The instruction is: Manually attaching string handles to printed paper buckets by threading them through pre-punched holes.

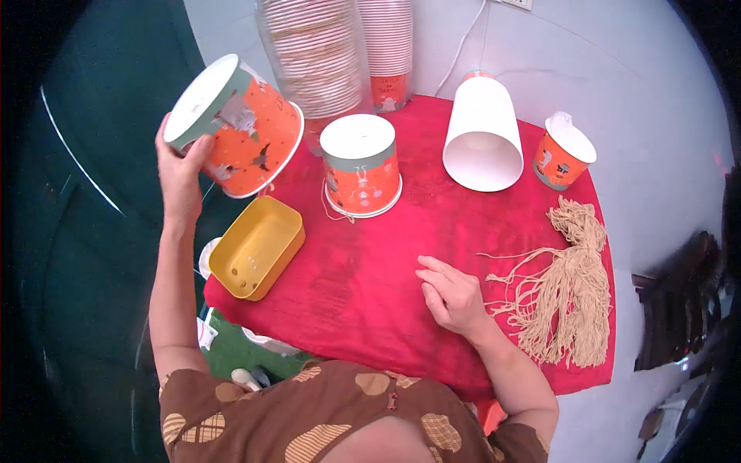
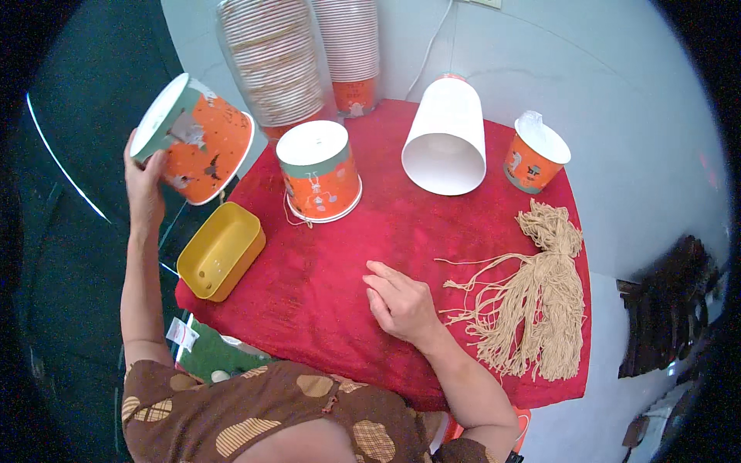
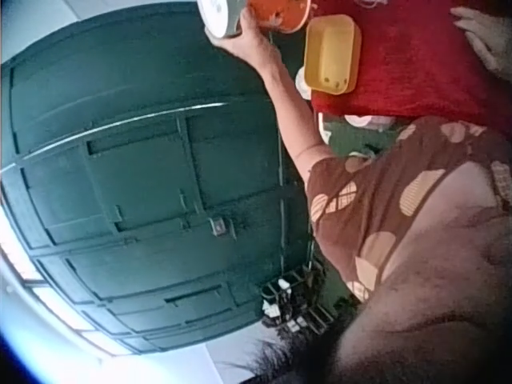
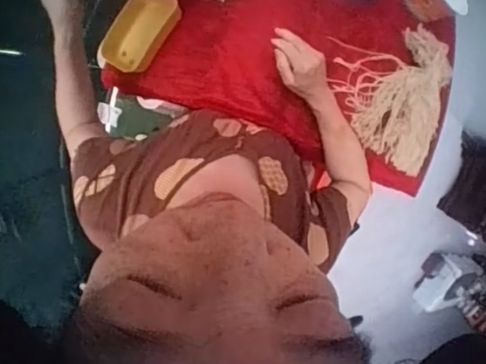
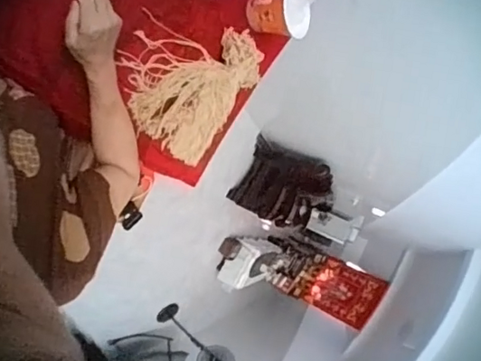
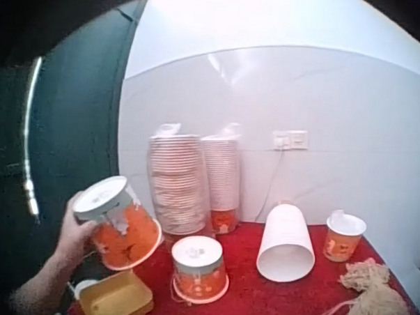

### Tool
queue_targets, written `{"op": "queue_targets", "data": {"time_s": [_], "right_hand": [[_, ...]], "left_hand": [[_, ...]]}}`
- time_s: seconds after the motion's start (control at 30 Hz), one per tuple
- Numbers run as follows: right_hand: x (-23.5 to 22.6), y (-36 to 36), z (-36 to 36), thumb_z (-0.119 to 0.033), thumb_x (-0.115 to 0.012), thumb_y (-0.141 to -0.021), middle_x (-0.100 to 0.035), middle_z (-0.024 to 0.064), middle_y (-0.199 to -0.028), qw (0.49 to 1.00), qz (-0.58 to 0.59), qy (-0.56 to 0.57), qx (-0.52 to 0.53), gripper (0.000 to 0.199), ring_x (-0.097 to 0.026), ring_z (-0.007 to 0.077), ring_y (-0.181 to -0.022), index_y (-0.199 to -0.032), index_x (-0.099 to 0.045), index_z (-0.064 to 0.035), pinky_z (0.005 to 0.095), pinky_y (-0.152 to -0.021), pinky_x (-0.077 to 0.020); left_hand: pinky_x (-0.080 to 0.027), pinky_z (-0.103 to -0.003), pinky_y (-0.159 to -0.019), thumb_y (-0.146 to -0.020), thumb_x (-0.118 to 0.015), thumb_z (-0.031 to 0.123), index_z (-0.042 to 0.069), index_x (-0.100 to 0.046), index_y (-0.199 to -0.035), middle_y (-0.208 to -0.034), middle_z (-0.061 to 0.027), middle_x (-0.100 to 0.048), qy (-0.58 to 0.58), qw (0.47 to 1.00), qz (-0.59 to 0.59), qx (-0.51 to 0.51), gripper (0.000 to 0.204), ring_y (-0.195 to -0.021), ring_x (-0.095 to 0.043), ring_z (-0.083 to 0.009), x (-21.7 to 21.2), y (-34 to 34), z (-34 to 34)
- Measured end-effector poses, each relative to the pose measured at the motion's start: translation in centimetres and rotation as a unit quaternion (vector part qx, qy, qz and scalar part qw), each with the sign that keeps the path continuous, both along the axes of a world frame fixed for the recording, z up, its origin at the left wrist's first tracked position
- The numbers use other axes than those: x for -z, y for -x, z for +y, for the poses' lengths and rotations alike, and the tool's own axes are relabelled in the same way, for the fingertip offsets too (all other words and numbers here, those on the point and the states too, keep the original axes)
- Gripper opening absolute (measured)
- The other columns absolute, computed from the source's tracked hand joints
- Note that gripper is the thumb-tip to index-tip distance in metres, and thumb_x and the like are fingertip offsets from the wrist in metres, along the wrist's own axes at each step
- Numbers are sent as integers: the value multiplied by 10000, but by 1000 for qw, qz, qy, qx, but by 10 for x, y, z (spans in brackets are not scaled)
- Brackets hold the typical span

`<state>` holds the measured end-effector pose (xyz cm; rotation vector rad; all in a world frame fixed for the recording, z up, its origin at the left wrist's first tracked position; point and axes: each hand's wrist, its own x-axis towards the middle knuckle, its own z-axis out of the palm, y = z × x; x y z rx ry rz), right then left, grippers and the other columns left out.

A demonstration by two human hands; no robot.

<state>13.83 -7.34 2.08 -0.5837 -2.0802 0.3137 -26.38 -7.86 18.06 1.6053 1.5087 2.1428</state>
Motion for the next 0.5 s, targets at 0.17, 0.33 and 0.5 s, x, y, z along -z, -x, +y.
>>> {"op": "queue_targets", "data": {"time_s": [0.17, 0.33, 0.5], "right_hand": [[10, 1, 6, -44, -648, -819, -700, 195, -987, 1000, -12, 11, 20, 117, -708, 309, -847, -917, -680, 11, 373, -709, -592], [14, -1, 9, -41, -645, -822, -702, 189, -962, 999, -28, 28, 27, 105, -706, 308, -837, -906, -676, 13, 372, -703, -589], [15, -2, 9, -34, -645, -822, -702, 183, -939, 998, -43, 27, 27, 101, -704, 312, -821, -905, -672, 15, 374, -695, -587]], "left_hand": [[-402, -351, -1023, -793, -779, 308, -33, -291, -1436, -1293, -140, -498, 16, 997, -63, 37, 876, -1176, -509, -215, 25, 18, 42], [-445, -319, -935, -785, -794, 339, 1, -449, -1260, -1107, -81, -581, 19, 986, -117, 114, 677, -1029, -564, -143, 36, 10, 71], [-453, -323, -919, -789, -787, 339, -1, -444, -1265, -1102, -93, -577, 40, 985, -115, 120, 678, -1017, -569, -160, 39, 2, 85]]}}
